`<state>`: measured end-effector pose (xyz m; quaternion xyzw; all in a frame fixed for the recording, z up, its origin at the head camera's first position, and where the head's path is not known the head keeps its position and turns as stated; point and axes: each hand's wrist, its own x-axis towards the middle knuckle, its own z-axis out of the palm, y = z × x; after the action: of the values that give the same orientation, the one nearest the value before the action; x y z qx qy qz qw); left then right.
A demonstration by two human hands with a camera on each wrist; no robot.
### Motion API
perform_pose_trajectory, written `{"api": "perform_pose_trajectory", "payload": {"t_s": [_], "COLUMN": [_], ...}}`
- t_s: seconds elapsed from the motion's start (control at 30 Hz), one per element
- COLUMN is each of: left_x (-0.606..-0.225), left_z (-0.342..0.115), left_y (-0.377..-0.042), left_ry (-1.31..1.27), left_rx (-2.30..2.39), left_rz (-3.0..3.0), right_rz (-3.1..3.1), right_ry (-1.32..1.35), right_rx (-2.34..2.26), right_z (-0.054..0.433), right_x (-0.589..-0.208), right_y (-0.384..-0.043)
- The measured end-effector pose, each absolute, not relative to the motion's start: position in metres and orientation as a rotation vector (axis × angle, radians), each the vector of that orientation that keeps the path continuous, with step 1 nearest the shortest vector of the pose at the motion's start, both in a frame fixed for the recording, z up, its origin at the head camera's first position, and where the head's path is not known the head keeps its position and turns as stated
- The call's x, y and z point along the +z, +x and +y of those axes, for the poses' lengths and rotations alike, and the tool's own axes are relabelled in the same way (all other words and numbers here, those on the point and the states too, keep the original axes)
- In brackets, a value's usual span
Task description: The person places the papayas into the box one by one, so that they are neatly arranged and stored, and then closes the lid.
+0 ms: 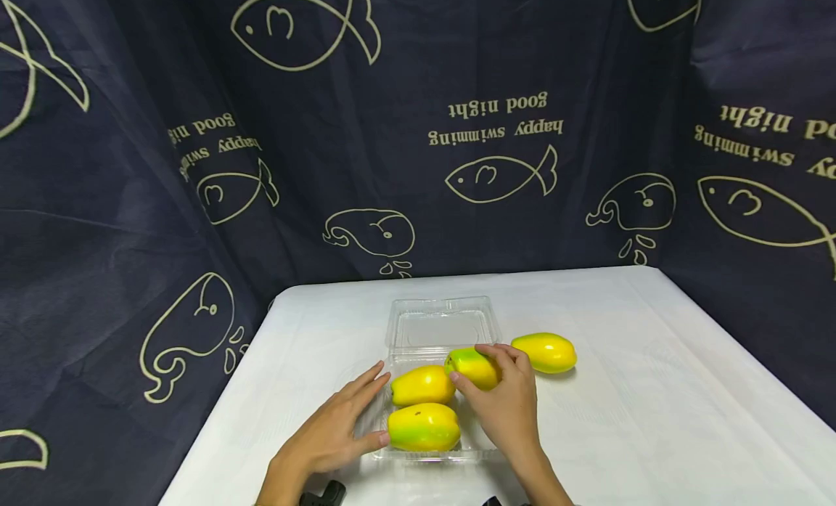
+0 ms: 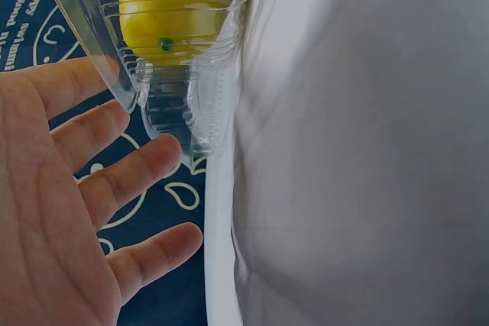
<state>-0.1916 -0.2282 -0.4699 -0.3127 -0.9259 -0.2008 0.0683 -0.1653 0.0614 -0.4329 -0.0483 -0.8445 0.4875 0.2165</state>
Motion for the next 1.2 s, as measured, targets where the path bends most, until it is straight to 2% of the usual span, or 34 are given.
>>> {"api": "perform_pose_trajectory", "payload": {"t_s": [0.57,1.2], "left_x": [-0.472,-0.47], "left_z": [-0.228,-0.228], "left_y": [-0.193,-0.193], "left_ry": [-0.946,-0.943], "left_rx": [-0.639,-0.607], "left_rz": [-2.809,-2.791], "right_rz": [-2.409,-2.49], "right_ry": [-0.152,-0.108], "right_rx": [1.245,1.268], "right_z": [0.048,0.05], "right_x": [-0.449,-0.451], "right_y": [-0.174,-0.175]}}
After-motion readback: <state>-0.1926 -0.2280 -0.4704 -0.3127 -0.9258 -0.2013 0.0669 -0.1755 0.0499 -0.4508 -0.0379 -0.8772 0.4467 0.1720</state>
